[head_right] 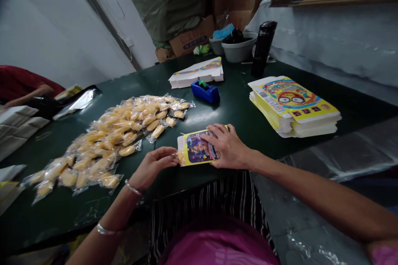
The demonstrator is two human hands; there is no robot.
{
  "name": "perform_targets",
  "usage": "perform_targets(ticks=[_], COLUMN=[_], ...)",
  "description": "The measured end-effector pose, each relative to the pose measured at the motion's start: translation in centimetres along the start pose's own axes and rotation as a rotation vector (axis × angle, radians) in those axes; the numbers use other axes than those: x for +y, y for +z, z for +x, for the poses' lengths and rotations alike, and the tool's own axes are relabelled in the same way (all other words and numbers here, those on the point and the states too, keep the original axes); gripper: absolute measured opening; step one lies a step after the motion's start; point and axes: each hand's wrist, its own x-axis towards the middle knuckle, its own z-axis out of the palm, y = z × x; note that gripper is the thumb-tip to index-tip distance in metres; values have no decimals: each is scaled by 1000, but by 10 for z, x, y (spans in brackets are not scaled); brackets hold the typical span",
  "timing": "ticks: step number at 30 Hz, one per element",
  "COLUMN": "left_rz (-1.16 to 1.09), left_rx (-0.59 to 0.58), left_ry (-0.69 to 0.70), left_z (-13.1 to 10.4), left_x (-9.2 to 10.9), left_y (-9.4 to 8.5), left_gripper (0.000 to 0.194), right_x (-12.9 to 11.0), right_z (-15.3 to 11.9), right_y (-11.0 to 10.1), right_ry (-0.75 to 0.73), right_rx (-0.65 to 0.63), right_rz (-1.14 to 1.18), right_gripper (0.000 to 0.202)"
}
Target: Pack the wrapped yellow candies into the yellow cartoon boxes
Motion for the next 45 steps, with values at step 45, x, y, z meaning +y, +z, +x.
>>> perform_targets(ticks=[45], left_rz=[-328], left_rx=[181], left_ry=[215], left_z=[-76], left_x=[-31], left_y=[21], left_gripper=[69], right_x=[-104], right_z=[-17], right_y=[21], right_ry=[470], right_rx=[94], right_rz=[1455], right_gripper=[53])
